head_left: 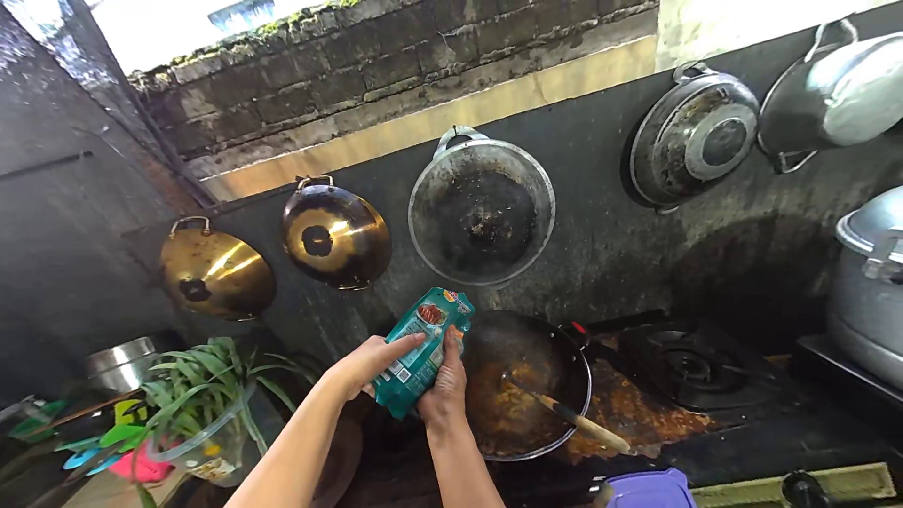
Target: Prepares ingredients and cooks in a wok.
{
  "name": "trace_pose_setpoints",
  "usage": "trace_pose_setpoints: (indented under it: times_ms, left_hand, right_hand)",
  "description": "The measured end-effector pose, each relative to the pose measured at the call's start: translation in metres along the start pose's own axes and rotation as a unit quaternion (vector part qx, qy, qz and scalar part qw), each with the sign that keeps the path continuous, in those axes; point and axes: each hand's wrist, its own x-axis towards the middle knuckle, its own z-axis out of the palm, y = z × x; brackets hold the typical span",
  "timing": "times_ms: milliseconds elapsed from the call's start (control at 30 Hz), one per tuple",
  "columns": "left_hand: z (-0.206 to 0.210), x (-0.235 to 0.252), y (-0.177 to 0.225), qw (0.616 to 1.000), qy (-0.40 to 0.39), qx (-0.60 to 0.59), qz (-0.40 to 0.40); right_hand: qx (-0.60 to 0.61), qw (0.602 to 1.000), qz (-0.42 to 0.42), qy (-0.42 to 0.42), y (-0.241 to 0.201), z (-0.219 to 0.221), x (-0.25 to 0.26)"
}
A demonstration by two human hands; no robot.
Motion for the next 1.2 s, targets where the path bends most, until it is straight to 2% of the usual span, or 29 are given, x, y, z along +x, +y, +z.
trace_pose_setpoints:
  times_ms: [133, 233, 367, 467, 667, 867, 1067, 1200]
  left_hand:
    - [0.003, 0.004, -0.015, 0.999, -0.011, -0.047, 0.002]
    - [0.012, 0.009, -0.034, 0.988, -0.041, -0.15, 0.006]
    - [0.038, 0.01, -0.053, 0.949, -0.081, -0.301, 0.051]
    - [0.055, 0.006, -0.061, 0.912, -0.126, -0.378, 0.1]
    - [0.08, 0.002, -0.079, 0.866, -0.175, -0.432, 0.182]
    - [0.094, -0.002, -0.083, 0.869, -0.117, -0.44, 0.194]
    - [0.101, -0.002, -0.088, 0.882, -0.04, -0.419, 0.214]
    - [0.104, -0.003, -0.096, 0.874, -0.019, -0.429, 0.226]
  right_hand:
    - [-0.055, 0.998, -0.024, 0.01, -0.004, 0.0, -0.004]
    - [-0.146, 0.987, -0.069, 0.024, -0.013, 0.004, -0.011]
    - [-0.238, 0.964, -0.119, 0.005, -0.028, 0.007, -0.023]
    - [-0.281, 0.946, -0.153, -0.045, -0.042, 0.006, -0.035]
    - [-0.336, 0.91, -0.21, -0.119, -0.074, -0.003, -0.05]
    - [-0.439, 0.86, -0.223, -0.133, -0.099, -0.008, -0.06]
    - [-0.402, 0.89, -0.164, -0.14, -0.111, -0.006, -0.073]
    - [-0.416, 0.864, -0.187, -0.213, -0.121, -0.005, -0.078]
